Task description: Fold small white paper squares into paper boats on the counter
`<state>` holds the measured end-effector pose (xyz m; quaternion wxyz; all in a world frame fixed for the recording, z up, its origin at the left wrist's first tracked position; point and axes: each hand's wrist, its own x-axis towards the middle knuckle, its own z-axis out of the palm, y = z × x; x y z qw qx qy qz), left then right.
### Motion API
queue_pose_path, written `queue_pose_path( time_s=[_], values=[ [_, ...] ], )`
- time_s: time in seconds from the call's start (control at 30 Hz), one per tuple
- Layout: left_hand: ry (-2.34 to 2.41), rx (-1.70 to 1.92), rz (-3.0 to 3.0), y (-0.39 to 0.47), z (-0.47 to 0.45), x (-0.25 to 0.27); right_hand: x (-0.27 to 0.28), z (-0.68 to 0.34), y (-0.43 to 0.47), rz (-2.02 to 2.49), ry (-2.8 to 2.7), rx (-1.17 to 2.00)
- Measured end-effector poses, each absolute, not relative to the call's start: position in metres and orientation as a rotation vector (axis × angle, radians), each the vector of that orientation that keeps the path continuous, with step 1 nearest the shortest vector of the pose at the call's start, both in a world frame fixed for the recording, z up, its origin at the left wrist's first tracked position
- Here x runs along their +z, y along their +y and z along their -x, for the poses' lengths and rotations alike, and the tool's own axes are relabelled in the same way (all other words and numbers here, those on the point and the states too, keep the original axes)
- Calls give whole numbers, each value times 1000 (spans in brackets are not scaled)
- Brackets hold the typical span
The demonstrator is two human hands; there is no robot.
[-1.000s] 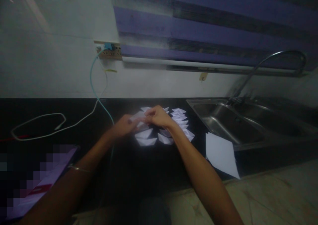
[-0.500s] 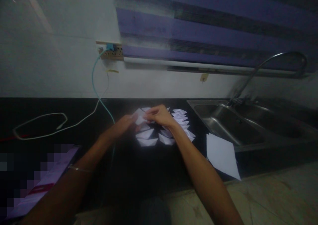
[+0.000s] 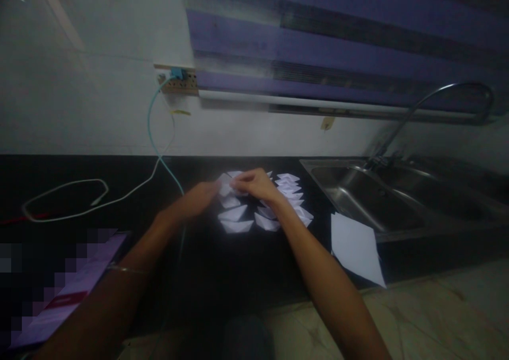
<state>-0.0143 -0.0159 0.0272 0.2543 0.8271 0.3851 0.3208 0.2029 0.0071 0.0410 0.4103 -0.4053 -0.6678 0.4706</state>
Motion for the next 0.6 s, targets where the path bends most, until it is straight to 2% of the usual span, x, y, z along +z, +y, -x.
queue_pose_path(
  time_s=[0.13, 0.27, 0.6],
  values=[
    [1128, 1066, -2186, -16, 12, 28, 39, -202, 9, 1008, -1771, 1058],
    [1125, 1302, -1895, -13, 6, 27, 39, -195, 6, 994, -1645, 1122],
    [902, 1455, -1518, -9, -3, 27, 36, -184, 3, 847, -1364, 1224]
  ],
)
